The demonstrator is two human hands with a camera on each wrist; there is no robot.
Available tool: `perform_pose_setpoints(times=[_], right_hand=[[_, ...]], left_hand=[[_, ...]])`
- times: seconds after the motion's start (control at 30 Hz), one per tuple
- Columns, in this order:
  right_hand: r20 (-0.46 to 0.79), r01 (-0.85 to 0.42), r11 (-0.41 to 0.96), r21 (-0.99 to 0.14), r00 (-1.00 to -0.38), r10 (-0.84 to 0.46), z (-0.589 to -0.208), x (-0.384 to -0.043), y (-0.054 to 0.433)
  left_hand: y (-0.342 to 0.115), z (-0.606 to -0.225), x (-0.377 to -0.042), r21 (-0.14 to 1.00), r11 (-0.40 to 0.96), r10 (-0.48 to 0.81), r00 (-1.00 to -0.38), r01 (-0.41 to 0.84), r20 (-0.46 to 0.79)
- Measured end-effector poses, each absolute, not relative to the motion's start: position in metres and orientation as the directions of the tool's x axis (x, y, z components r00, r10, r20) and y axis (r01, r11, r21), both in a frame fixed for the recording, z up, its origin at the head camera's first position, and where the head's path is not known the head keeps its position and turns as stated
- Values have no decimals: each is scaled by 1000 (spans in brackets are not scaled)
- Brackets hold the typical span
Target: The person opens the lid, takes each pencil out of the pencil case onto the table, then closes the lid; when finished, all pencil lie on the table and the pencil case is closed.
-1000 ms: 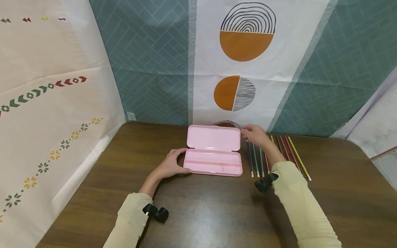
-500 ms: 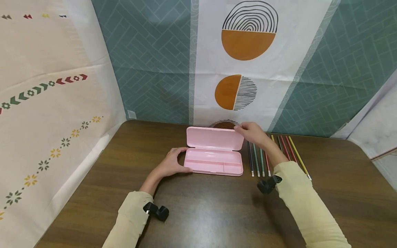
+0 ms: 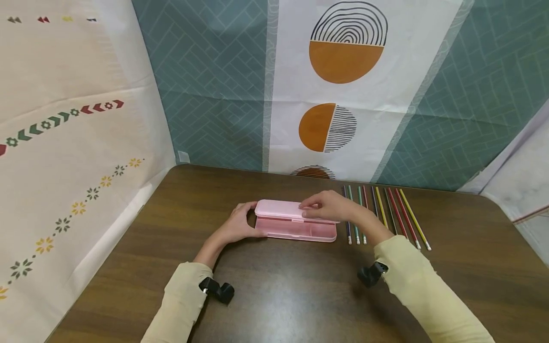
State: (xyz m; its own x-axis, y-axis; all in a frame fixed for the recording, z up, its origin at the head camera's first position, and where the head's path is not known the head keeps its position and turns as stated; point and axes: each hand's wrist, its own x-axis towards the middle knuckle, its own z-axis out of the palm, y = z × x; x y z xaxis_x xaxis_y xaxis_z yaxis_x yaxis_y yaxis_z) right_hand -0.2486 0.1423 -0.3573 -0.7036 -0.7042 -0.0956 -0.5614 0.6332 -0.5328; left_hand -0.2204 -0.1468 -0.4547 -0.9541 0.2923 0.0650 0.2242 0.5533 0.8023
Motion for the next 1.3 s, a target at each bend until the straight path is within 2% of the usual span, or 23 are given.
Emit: perform_pose_setpoints(times=[0.2, 0.6, 0.83, 0.97, 1.13, 1.3], right_hand=[[-117, -578, 656, -486, -701, -704, -374, -236, 139], [-5, -670, 617, -413, -676, -737, -400, -223, 141], [54, -728, 613, -307, -656, -753, -403, -216, 141], [89, -767, 588, -257, -625, -776, -405, -212, 139], [143, -784, 574, -236, -613, -777, -408, -210, 137], [119, -770, 589, -243, -627, -770, -409, -210, 135]], left_hand=[[-145, -454, -221, 788, 571, 302, -951, 229, 57], [-149, -456, -220, 732, 611, 354, -931, 302, 88], [-148, -455, -219, 736, 606, 356, -930, 303, 90], [-150, -453, -218, 734, 610, 354, -931, 298, 84], [-152, -451, -217, 722, 617, 363, -927, 313, 91], [-153, -454, -217, 720, 621, 360, -929, 310, 89]])
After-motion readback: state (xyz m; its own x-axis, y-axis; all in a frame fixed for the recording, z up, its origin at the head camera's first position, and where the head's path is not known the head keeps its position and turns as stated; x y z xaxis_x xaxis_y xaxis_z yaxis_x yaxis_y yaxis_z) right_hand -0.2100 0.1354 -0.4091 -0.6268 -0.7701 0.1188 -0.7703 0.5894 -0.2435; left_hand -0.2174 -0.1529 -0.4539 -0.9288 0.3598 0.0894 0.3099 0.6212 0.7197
